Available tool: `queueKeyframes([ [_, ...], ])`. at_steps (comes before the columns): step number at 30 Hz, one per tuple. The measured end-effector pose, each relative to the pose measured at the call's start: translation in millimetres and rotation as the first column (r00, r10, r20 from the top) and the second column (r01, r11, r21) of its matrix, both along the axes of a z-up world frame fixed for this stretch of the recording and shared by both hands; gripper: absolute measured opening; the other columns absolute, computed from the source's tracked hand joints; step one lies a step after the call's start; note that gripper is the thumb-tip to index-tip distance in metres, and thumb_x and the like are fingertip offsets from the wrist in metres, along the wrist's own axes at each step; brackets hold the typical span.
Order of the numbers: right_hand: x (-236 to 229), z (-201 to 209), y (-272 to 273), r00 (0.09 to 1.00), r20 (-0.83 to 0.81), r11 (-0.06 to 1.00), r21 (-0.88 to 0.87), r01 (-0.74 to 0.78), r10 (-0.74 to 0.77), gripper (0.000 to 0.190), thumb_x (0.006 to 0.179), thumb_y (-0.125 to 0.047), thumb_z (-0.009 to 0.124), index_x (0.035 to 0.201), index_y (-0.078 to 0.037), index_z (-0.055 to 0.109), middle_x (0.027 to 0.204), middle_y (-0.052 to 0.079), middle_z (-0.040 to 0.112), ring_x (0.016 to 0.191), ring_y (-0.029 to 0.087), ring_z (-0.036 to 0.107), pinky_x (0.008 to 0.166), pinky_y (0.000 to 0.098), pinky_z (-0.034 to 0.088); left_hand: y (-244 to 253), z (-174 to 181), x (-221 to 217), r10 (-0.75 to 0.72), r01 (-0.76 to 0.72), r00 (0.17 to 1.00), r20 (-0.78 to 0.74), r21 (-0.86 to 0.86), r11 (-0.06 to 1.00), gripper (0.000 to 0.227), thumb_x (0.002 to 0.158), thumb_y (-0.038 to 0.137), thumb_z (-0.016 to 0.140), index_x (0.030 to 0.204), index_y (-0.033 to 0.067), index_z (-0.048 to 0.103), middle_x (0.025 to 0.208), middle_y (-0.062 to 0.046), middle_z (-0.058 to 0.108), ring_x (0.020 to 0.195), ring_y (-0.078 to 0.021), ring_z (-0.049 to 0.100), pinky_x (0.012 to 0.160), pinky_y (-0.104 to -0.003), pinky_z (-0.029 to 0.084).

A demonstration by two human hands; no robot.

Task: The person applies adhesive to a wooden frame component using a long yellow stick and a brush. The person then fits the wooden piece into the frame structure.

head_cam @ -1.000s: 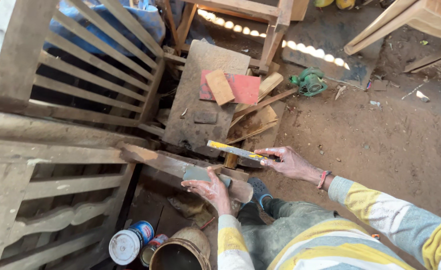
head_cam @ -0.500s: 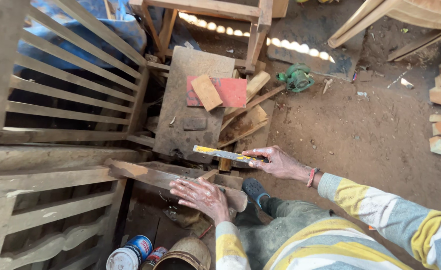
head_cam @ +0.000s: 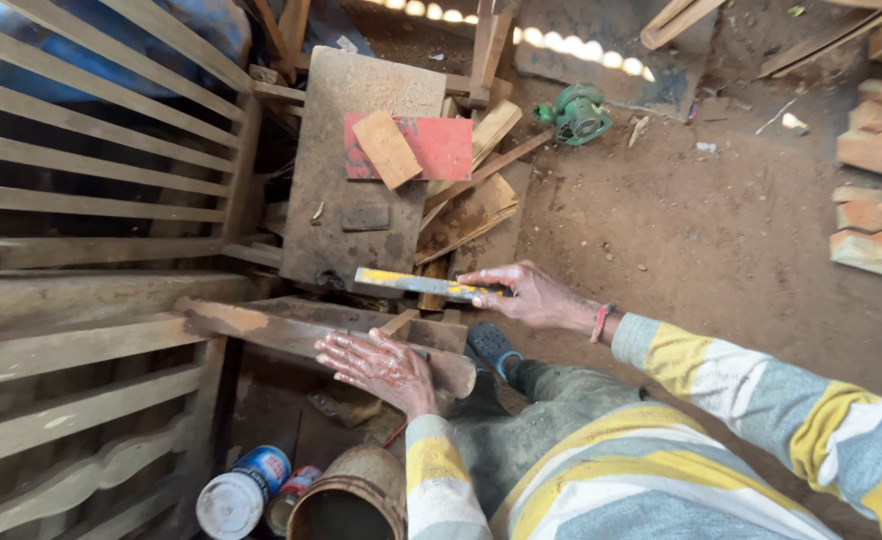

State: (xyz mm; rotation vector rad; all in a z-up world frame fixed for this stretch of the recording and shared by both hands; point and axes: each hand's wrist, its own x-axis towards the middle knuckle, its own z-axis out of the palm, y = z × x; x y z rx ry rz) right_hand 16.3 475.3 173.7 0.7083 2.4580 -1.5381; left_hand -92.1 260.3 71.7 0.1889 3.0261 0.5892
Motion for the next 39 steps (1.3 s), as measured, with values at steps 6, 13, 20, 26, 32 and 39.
queueKeyframes([
  [6, 16, -21, 3, 0.988, -0.144, 0.999, 0.007, 0.053, -0.051, 0.042, 0.093, -0.03, 0.073, 0.133, -0.016, 0.07, 0.117, 0.013, 0.077, 0.102, 0.019, 0.074, 0.087, 0.0348, 0.056, -26, 32, 3, -0.11, 0.106, 0.993, 0.036, 0.087, 0.991, 0.077, 0.107, 0.046, 0.041, 0.162, -0.005, 0.02, 0.171, -0.023, 0.013, 0.159, -0.0375, 0.012, 0.127, -0.054, 0.016],
  [13, 27, -42, -4, 0.995, -0.063, 0.997, -0.042, 0.071, -0.074, 0.041, 0.092, -0.03, 0.072, 0.131, -0.018, 0.07, 0.111, 0.011, 0.079, 0.094, 0.017, 0.077, 0.084, 0.0342, 0.057, -48, 50, -1, -0.395, 0.377, 0.903, 0.169, 0.127, 0.917, 0.104, 0.094, 0.063, 0.055, 0.157, -0.0114, 0.018, 0.166, -0.031, 0.013, 0.155, -0.0431, 0.014, 0.123, -0.054, 0.016],
  [20, 0, -38, -4, 0.998, -0.053, 0.999, -0.044, 0.024, -0.027, 0.041, 0.092, -0.03, 0.07, 0.131, -0.019, 0.07, 0.108, 0.013, 0.079, 0.095, 0.018, 0.078, 0.084, 0.0358, 0.058, -51, 32, -13, -0.431, 0.431, 0.879, 0.203, 0.047, 0.901, 0.115, 0.086, 0.067, 0.061, 0.155, -0.0136, 0.018, 0.162, -0.037, 0.015, 0.153, -0.0481, 0.018, 0.122, -0.054, 0.023],
  [26, -36, -23, -8, 0.999, 0.015, 0.999, 0.03, -0.042, 0.042, 0.043, 0.093, -0.038, 0.066, 0.133, -0.024, 0.07, 0.106, 0.013, 0.078, 0.093, 0.026, 0.077, 0.085, 0.0395, 0.057, -51, 31, -12, -0.453, 0.451, 0.874, 0.177, 0.052, 0.891, 0.112, 0.089, 0.061, 0.066, 0.154, -0.016, 0.019, 0.161, -0.041, 0.018, 0.149, -0.0543, 0.022, 0.119, -0.055, 0.024],
  [32, -28, -7, -24, 0.954, -0.298, 0.999, 0.028, -0.041, 0.047, 0.042, 0.093, -0.038, 0.071, 0.129, -0.017, 0.07, 0.118, 0.012, 0.077, 0.105, 0.026, 0.076, 0.091, 0.0364, 0.057, -44, 61, -29, -0.463, 0.47, 0.876, 0.135, -0.018, 0.883, 0.093, 0.08, 0.053, 0.08, 0.142, -0.0066, 0.042, 0.148, -0.035, 0.049, 0.138, -0.0475, 0.049, 0.115, -0.051, 0.041],
  [39, 21, 14, -7, 0.932, -0.345, 0.964, -0.264, 0.013, -0.107, 0.05, 0.087, -0.027, 0.082, 0.134, -0.012, 0.07, 0.115, 0.009, 0.079, 0.1, 0.017, 0.073, 0.089, 0.0334, 0.056, 43, 131, -17, -0.489, -0.473, 0.649, 0.582, 0.813, 0.34, 0.05, 0.095, 0.024, 0.066, 0.139, 0.002, 0.057, 0.128, -0.02, 0.068, 0.11, -0.0247, 0.069, 0.092, -0.037, 0.058],
])
